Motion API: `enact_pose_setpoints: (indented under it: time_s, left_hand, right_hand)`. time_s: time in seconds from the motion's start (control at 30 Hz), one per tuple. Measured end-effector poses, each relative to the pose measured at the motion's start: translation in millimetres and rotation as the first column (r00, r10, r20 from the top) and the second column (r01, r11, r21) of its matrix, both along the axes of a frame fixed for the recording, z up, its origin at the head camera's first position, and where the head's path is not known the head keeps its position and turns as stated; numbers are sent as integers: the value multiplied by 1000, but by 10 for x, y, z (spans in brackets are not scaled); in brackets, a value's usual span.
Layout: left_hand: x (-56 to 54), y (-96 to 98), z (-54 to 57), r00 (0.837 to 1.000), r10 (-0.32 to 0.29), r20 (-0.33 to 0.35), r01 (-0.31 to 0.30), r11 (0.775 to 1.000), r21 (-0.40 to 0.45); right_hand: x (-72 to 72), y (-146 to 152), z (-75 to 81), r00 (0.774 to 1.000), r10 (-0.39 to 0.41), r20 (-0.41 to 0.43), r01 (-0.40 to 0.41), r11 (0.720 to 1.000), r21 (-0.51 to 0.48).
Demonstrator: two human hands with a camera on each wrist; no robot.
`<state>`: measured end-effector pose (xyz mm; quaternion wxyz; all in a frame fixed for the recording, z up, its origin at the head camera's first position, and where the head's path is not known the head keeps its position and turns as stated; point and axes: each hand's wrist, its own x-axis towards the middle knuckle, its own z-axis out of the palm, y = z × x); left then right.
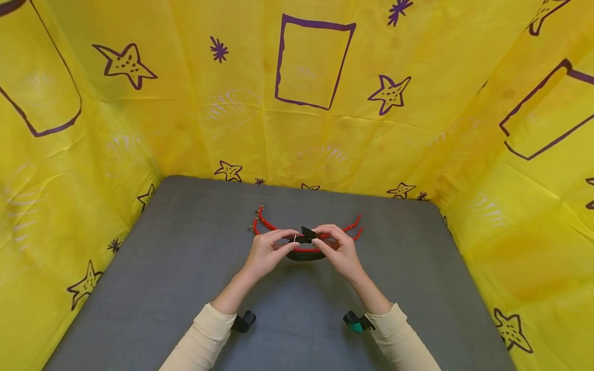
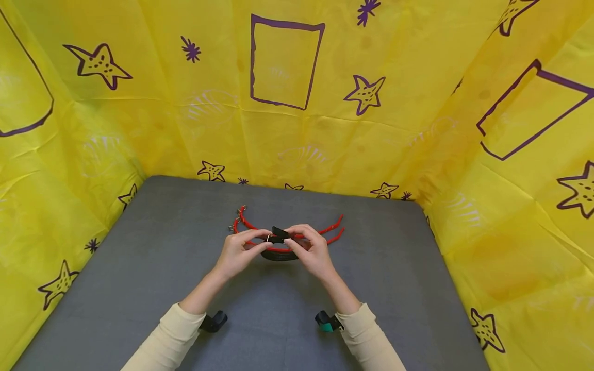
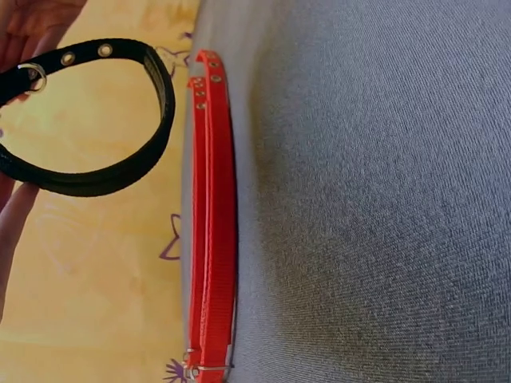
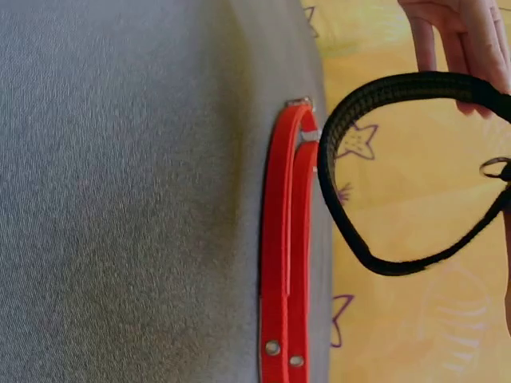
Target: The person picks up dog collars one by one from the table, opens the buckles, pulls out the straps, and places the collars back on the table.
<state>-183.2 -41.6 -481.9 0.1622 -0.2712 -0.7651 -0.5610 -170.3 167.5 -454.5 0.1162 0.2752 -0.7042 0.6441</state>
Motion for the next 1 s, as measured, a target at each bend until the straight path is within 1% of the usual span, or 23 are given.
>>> enact_pose_setpoints:
  time_s: [0.17,0.3,0.47,0.67,0.87,1.0]
  left_hand:
    - [-13,-32,-60,999,6,-54,-8,999,-39]
    - [-15,-38,-85,996,0,-90,-6,998,-64]
    - [-8,-36,-93,996,1,-84,-7,998,-69]
    - [-8,-38,-111,996,7,-86,-12,998,-55]
    - [-1,-38,-120,999,-5,-43,3,999,-33]
    - [9,-39,-113,1000,-2,-31,2,1000,-20]
  right_hand:
    - [13,24,36,1000,17,-10,-16,995,94]
    - [30,36,58,999,21,-42,-13,983,184]
    - [36,42,76,997,25,-76,-5,968,251]
    - [35,51,69,993,-1,-117,31,965,260]
    - [43,54,67,994,-31,-102,55,968,246]
    - [43,51,63,995,-39,-93,59,972,228]
